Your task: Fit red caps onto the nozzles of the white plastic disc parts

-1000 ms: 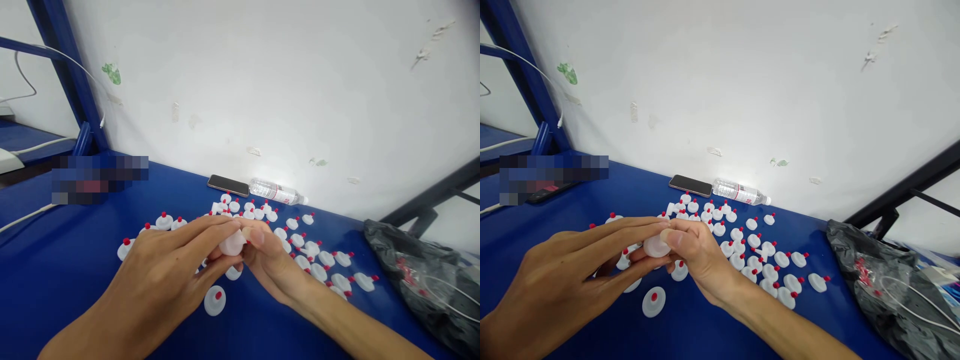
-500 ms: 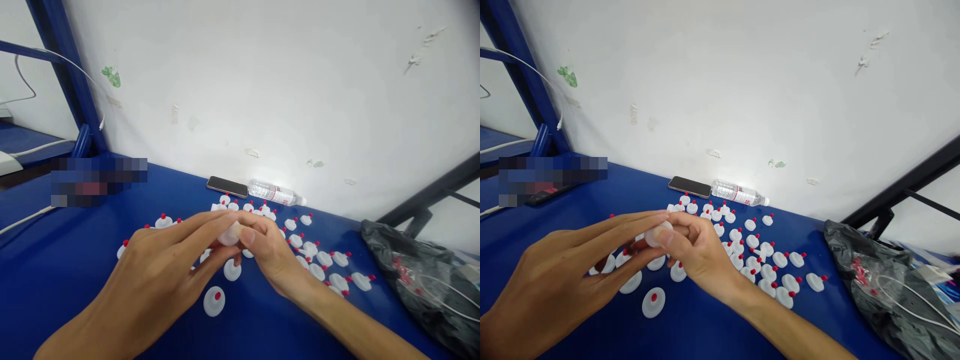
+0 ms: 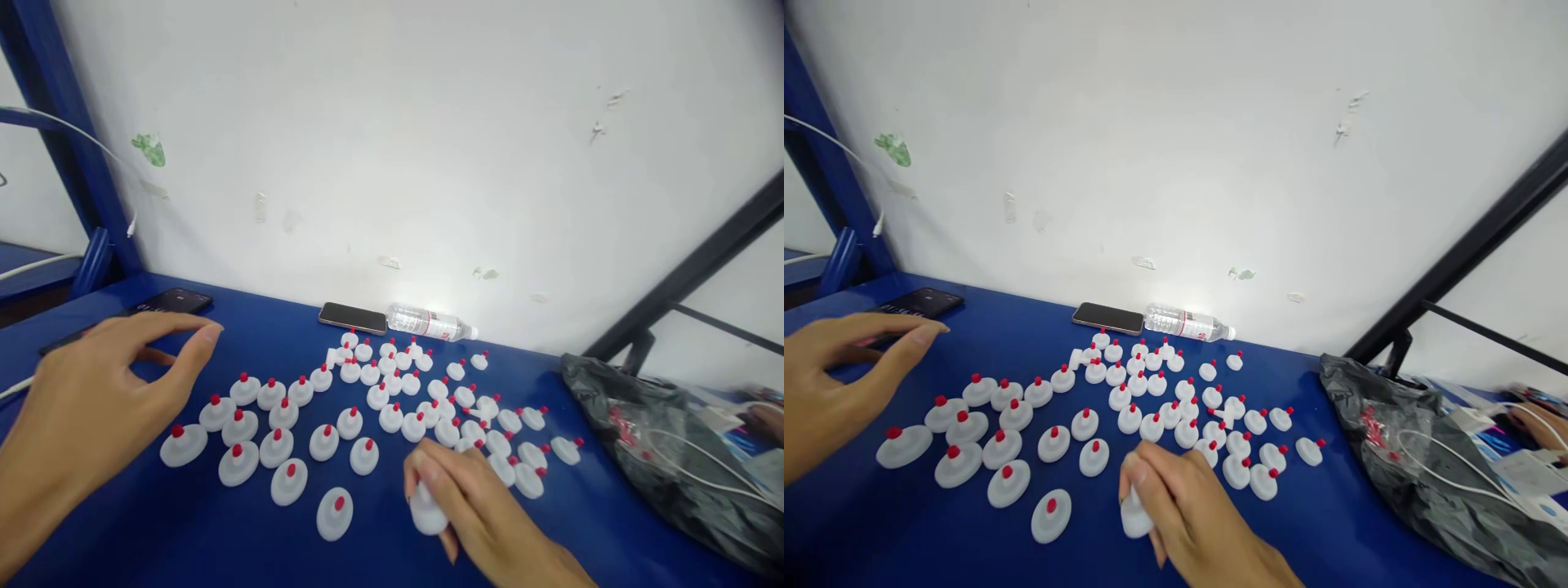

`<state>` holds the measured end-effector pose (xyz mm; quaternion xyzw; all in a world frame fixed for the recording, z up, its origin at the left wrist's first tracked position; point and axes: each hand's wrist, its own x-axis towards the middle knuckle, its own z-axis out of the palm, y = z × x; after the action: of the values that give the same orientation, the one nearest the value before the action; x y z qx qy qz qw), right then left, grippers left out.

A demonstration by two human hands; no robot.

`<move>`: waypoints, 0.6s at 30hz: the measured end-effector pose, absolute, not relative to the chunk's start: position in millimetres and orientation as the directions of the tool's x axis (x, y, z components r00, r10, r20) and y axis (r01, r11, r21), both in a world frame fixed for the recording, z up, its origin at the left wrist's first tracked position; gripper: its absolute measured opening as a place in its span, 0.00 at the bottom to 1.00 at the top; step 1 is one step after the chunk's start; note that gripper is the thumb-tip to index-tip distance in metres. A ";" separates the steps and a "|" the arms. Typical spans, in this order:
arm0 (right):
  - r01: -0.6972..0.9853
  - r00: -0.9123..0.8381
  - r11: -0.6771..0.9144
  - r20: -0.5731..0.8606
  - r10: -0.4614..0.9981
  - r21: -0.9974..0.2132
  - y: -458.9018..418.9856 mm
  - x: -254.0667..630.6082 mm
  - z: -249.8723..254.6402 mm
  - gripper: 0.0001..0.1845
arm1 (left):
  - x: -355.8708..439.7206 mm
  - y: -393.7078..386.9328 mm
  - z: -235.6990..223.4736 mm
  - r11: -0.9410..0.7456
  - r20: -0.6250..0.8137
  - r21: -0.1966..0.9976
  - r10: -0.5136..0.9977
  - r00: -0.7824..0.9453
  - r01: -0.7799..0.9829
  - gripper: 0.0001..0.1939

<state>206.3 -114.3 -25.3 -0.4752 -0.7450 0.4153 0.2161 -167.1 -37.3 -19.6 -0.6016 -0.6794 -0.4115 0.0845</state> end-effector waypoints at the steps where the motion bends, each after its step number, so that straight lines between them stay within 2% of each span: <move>1: 0.584 -0.445 0.208 -0.095 0.891 -0.785 -119.1 208.1 -29.6 0.29 | -171.1 -30.9 -24.5 -0.021 0.543 0.458 0.798 -0.261 0.889 0.27; 4: 0.731 -0.403 0.280 -0.063 0.913 -0.622 -126.0 211.0 -39.3 0.26 | -180.8 -16.6 -40.1 -0.004 0.414 0.475 0.883 -0.219 0.880 0.34; 7: 0.787 -0.399 0.342 -0.002 0.917 -0.514 -125.0 212.3 -46.0 0.25 | -189.1 -10.6 -55.1 -0.058 0.356 0.517 0.922 -0.153 0.854 0.36; 11: 0.748 -0.398 0.375 0.081 0.914 -0.548 -121.2 211.7 -50.7 0.21 | -196.2 -10.6 -64.9 -0.109 0.350 0.543 0.931 -0.106 0.833 0.32; 15: 0.699 -0.402 0.416 0.161 0.902 -0.582 -121.1 208.9 -47.4 0.16 | -183.9 -14.0 -55.8 -0.187 0.476 0.462 0.877 -0.065 0.867 0.30; 18: 0.705 -0.389 0.405 0.160 0.907 -0.583 -123.3 206.4 -41.5 0.16 | -158.9 -14.6 -42.1 -0.305 0.540 0.391 0.840 0.051 0.869 0.28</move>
<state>206.4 -123.3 -41.5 -0.5007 -0.8048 0.2166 0.2339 -158.9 -14.6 -42.1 -0.7248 -0.5893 -0.3563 0.0201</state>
